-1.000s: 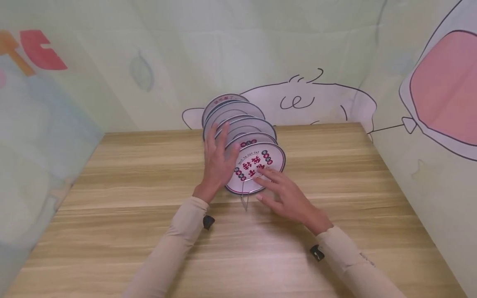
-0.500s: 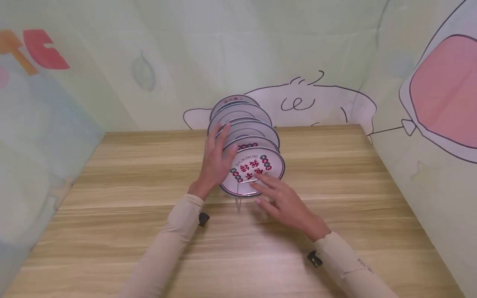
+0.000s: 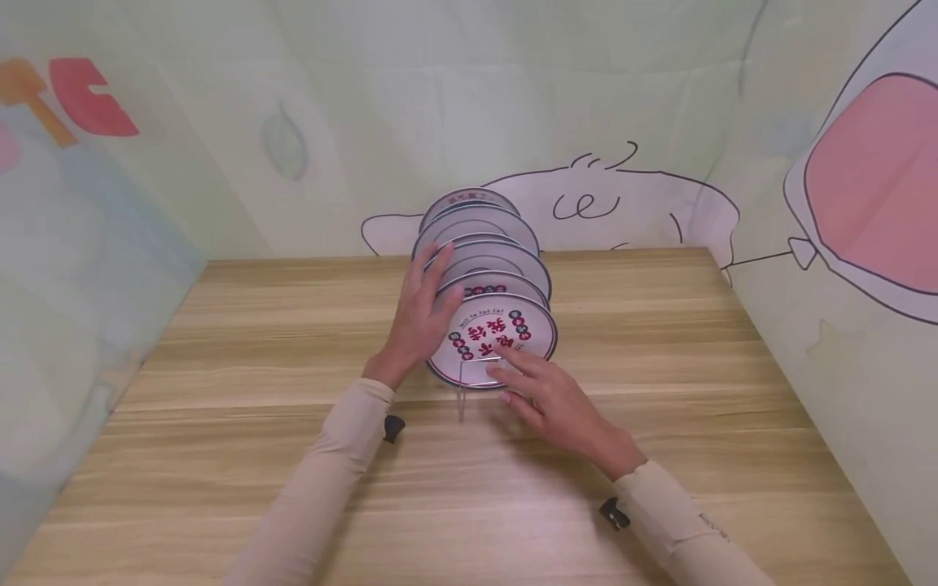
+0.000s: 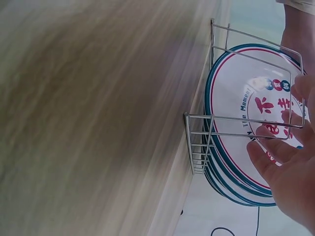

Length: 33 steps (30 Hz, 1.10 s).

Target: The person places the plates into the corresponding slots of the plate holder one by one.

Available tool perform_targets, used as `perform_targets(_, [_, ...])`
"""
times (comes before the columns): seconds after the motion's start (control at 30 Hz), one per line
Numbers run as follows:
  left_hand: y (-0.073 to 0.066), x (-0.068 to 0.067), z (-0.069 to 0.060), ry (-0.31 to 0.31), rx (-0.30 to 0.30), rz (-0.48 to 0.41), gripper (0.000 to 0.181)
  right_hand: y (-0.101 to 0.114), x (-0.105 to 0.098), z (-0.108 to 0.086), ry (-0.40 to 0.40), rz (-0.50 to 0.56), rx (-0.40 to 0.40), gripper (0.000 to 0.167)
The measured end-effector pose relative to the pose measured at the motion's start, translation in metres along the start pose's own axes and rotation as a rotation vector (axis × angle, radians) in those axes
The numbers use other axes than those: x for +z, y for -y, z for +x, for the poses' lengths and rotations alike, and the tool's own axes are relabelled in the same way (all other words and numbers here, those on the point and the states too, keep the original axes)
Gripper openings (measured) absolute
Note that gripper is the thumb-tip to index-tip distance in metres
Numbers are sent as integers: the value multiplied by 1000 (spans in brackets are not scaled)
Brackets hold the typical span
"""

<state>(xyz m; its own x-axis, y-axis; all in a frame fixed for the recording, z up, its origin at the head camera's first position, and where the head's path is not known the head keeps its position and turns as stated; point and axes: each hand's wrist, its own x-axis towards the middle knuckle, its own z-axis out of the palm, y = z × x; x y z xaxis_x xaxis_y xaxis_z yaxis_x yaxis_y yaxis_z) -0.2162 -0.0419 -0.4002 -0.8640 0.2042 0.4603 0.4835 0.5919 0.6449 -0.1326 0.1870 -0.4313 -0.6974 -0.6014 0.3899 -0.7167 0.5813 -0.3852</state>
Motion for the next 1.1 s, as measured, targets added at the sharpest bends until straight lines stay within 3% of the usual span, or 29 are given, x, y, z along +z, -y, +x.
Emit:
perform_targets(0.67, [3,-1,-1,17,-3,5,78,2,-1,1,2,17,32,38])
perform_targets(1.1, [8,-3,3,17,-2,-19,70,2,-1,7,7,44,37,35])
